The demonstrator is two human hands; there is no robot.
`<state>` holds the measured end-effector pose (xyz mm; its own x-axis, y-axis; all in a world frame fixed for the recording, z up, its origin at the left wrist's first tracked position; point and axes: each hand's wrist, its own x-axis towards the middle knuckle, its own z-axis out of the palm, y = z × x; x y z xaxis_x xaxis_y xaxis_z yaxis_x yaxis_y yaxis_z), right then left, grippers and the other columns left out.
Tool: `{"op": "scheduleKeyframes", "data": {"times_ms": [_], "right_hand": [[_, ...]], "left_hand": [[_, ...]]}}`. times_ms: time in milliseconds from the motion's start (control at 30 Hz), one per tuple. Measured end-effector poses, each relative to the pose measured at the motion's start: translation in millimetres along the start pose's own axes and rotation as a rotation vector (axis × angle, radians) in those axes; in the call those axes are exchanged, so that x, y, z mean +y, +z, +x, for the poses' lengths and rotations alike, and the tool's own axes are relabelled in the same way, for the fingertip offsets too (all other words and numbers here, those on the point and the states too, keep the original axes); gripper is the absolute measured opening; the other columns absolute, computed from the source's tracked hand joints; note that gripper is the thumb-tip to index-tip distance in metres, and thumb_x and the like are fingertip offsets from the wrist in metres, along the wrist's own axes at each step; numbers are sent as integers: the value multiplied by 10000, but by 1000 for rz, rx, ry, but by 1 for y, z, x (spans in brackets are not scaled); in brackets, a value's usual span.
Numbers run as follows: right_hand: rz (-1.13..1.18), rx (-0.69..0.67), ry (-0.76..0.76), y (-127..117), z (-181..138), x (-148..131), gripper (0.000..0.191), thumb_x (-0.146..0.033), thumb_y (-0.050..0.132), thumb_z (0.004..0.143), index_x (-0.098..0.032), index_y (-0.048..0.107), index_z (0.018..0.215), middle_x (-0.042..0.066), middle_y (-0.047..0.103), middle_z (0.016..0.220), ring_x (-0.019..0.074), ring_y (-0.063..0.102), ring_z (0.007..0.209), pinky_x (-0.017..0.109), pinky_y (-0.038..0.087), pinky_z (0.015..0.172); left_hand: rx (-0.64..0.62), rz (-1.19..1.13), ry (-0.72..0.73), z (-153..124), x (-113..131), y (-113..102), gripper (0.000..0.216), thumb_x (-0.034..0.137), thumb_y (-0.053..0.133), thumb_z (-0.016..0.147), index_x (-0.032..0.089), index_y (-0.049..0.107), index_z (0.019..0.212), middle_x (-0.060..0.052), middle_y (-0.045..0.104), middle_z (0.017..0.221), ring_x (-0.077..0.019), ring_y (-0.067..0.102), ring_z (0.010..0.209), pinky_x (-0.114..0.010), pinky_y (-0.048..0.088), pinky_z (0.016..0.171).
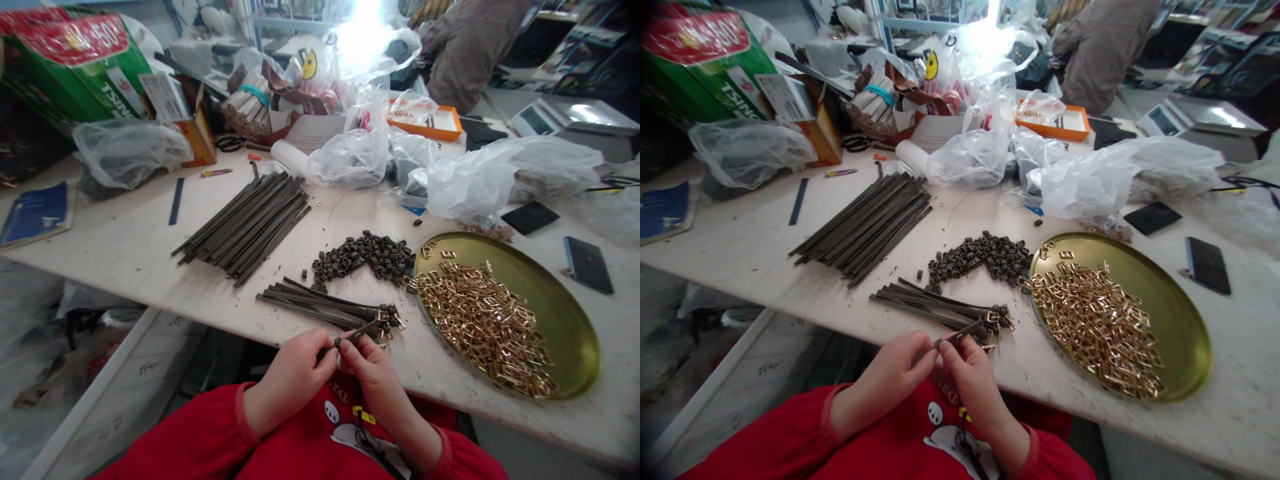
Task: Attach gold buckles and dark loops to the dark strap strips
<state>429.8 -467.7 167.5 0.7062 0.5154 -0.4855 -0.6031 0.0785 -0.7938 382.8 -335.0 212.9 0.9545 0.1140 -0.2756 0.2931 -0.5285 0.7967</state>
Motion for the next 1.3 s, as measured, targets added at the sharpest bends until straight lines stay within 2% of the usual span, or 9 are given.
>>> {"op": "scheduleKeyframes", "data": {"times_ms": [100, 333, 533, 700, 833, 967, 1100, 1233, 1300], "right_hand": [[-29, 20, 4, 0, 0, 1, 285, -442, 669, 702, -178, 570, 739, -48, 495, 603, 92, 393, 533, 222, 323, 513], [97, -147, 46, -4, -1, -8, 301, -349, 736, 654, -195, 618, 883, -42, 552, 652, 79, 434, 543, 208, 339, 532], [91, -32, 15, 3, -1, -1, 248, -367, 730, 654, -192, 620, 791, -56, 539, 593, 71, 421, 496, 198, 336, 494], [144, -28, 74, 1, -1, 1, 308, -344, 758, 617, -196, 624, 852, -10, 634, 787, 136, 557, 685, 265, 430, 674], [115, -9, 35, 0, 0, -1, 268, -353, 742, 636, -188, 614, 803, -24, 605, 721, 123, 529, 638, 247, 416, 629], [-20, 29, -56, -1, 3, -3, 265, -384, 699, 671, -184, 610, 821, -28, 581, 694, 104, 476, 580, 228, 390, 573], [-324, 25, -272, -3, 6, -2, 243, -416, 552, 784, -182, 605, 825, 8, 598, 725, 145, 515, 655, 257, 400, 614], [-664, -30, -390, -13, 6, -11, 297, -383, 411, 874, -183, 580, 733, 15, 578, 678, 147, 516, 639, 252, 387, 584], [-785, 12, -408, -30, 8, -26, 290, -382, 424, 872, -186, 574, 719, 10, 572, 660, 147, 517, 630, 247, 384, 573]], "left_hand": [[17, 84, 32, -1, 1, 0, 229, 267, 415, 835, 183, 459, 626, 0, 508, 631, -135, 429, 593, -242, 260, 537], [-125, -178, -53, -1, -2, -2, 198, 276, 417, 838, 176, 469, 675, 19, 525, 640, -119, 453, 589, -213, 309, 531], [7, 98, 16, -6, -3, 6, 211, 242, 397, 847, 180, 452, 653, 0, 513, 639, -138, 442, 592, -247, 273, 543], [27, -20, 5, -5, -4, 8, 197, 245, 407, 854, 177, 474, 682, 1, 535, 649, -136, 467, 606, -233, 313, 553], [0, -77, -1, -6, -6, 9, 224, 285, 394, 870, 172, 496, 706, -15, 566, 682, -146, 500, 632, -239, 355, 573], [20, -108, 2, -6, -11, 11, 221, 289, 362, 886, 158, 539, 898, -49, 609, 795, -174, 552, 728, -275, 402, 666], [-64, -253, -16, 5, -10, 12, 433, 357, 391, 879, 134, 356, 1249, -61, 634, 838, -187, 580, 773, -286, 430, 702], [-149, -181, -9, 17, -5, 10, 290, 405, 371, 877, 169, 530, 932, -28, 608, 723, -166, 552, 666, -247, 404, 606], [-148, -144, -53, 22, -6, 7, 319, 419, 323, 883, 179, 500, 769, 16, 527, 562, -140, 483, 522, -234, 349, 509]]}}
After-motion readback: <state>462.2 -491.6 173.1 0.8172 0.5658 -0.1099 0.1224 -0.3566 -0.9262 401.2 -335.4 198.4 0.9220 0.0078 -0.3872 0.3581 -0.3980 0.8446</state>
